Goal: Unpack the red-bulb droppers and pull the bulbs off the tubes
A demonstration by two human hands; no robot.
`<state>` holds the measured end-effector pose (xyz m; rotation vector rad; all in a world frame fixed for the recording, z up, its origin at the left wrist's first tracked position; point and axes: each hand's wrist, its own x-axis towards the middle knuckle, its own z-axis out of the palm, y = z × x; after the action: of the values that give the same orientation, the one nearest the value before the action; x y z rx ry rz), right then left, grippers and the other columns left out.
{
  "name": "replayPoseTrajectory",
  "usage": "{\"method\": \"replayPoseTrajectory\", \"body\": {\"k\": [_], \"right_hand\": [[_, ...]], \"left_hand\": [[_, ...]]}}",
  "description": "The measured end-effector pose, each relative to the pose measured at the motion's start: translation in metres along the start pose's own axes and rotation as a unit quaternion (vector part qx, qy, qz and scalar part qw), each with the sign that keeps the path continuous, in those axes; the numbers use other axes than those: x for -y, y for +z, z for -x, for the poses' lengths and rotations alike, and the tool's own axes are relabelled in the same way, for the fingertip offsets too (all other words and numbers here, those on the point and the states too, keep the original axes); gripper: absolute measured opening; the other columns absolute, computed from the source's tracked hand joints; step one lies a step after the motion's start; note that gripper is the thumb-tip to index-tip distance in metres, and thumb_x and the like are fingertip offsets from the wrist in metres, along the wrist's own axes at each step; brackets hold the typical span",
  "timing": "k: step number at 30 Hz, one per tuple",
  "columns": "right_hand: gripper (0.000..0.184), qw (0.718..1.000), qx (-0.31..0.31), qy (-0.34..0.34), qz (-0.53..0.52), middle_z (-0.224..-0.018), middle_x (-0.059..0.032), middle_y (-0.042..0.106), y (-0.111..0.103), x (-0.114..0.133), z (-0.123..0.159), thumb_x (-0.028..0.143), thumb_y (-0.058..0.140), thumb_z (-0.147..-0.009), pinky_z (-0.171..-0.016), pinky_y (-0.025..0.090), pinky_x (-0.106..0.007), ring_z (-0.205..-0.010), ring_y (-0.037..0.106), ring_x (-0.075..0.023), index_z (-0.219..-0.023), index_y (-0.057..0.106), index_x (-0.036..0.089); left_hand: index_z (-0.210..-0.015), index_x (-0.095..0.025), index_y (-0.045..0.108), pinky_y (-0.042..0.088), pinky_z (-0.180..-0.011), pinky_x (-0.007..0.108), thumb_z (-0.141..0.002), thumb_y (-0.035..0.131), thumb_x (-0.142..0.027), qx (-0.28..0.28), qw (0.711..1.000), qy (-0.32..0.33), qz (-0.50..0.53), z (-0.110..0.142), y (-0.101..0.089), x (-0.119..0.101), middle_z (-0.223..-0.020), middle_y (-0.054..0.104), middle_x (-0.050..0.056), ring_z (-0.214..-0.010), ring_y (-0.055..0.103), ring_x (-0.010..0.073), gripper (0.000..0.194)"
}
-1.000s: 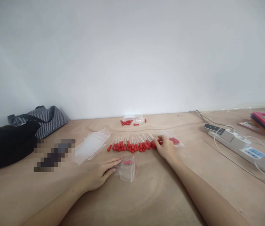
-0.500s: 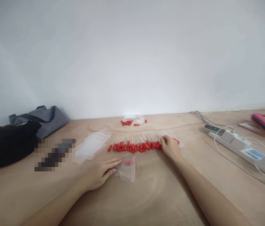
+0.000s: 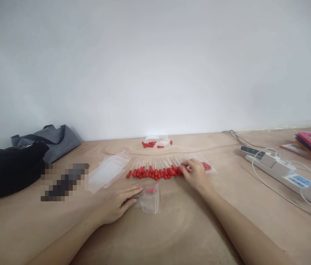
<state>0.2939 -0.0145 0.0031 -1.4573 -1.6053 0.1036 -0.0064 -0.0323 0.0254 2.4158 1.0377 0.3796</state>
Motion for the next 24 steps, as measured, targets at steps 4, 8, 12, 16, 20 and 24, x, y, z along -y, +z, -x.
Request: {"method": "replayPoseTrajectory", "body": {"k": [4, 8, 12, 16, 20, 24], "right_hand": [[0.016, 0.967, 0.191, -0.161, -0.054, -0.067, -0.0024, 0.06, 0.012, 0.04, 0.022, 0.033, 0.054, -0.076, -0.068, 0.037, -0.03, -0.068, 0.051, -0.0155, -0.072, 0.065, 0.023], [0.016, 0.961, 0.231, -0.152, 0.008, -0.065, -0.0013, 0.055, 0.031, 0.057, 0.036, 0.029, 0.052, -0.078, -0.069, 0.033, -0.03, -0.067, 0.047, -0.0147, -0.084, 0.066, 0.026], [0.014, 0.963, 0.233, -0.12, 0.062, -0.069, -0.0016, 0.055, 0.039, 0.06, 0.034, 0.031, 0.055, -0.076, -0.068, 0.031, -0.029, -0.071, 0.046, -0.0159, -0.084, 0.065, 0.024], [0.01, 0.969, 0.228, -0.092, 0.033, -0.071, -0.001, 0.055, 0.044, 0.06, 0.033, 0.028, 0.062, -0.07, -0.067, 0.032, -0.028, -0.072, 0.046, -0.0152, -0.076, 0.06, 0.02], [0.01, 0.975, 0.209, -0.078, -0.02, -0.069, 0.0005, 0.055, 0.046, 0.06, 0.035, 0.024, 0.063, -0.069, -0.069, 0.033, -0.028, -0.071, 0.047, -0.0142, -0.068, 0.054, 0.019], [0.006, 0.972, 0.203, -0.085, -0.08, -0.07, 0.0007, 0.057, 0.037, 0.057, 0.034, 0.022, 0.057, -0.072, -0.076, 0.034, -0.033, -0.072, 0.049, -0.0148, -0.072, 0.052, 0.02]], "left_hand": [[-0.124, -0.026, 0.044, 0.03, -0.102, 0.038, -0.084, 0.04, -0.026, 0.007, 1.0, -0.006, -0.016, 0.0, 0.0, -0.001, -0.129, 0.045, 0.001, -0.119, 0.04, 0.0182, 0.04], [-0.124, -0.025, 0.044, 0.031, -0.102, 0.037, -0.084, 0.04, -0.026, 0.014, 1.0, -0.007, -0.025, -0.001, 0.001, -0.001, -0.13, 0.044, 0.001, -0.12, 0.038, 0.0178, 0.04], [-0.125, -0.026, 0.042, 0.029, -0.102, 0.037, -0.084, 0.04, -0.027, 0.017, 0.999, -0.001, -0.028, 0.0, 0.001, 0.001, -0.131, 0.042, 0.001, -0.122, 0.036, 0.0177, 0.04], [-0.126, -0.023, 0.04, 0.027, -0.103, 0.038, -0.084, 0.04, -0.029, 0.03, 0.999, -0.005, -0.026, 0.001, 0.001, 0.002, -0.134, 0.038, 0.003, -0.124, 0.033, 0.0188, 0.043], [-0.126, -0.024, 0.04, 0.028, -0.103, 0.04, -0.084, 0.041, -0.031, 0.032, 0.999, -0.006, -0.014, 0.002, 0.0, 0.002, -0.134, 0.038, 0.003, -0.124, 0.032, 0.0203, 0.043], [-0.126, -0.024, 0.04, 0.028, -0.102, 0.041, -0.083, 0.042, -0.032, 0.033, 0.999, -0.006, -0.015, 0.001, 0.0, 0.003, -0.135, 0.037, 0.003, -0.124, 0.032, 0.0203, 0.044]]}}
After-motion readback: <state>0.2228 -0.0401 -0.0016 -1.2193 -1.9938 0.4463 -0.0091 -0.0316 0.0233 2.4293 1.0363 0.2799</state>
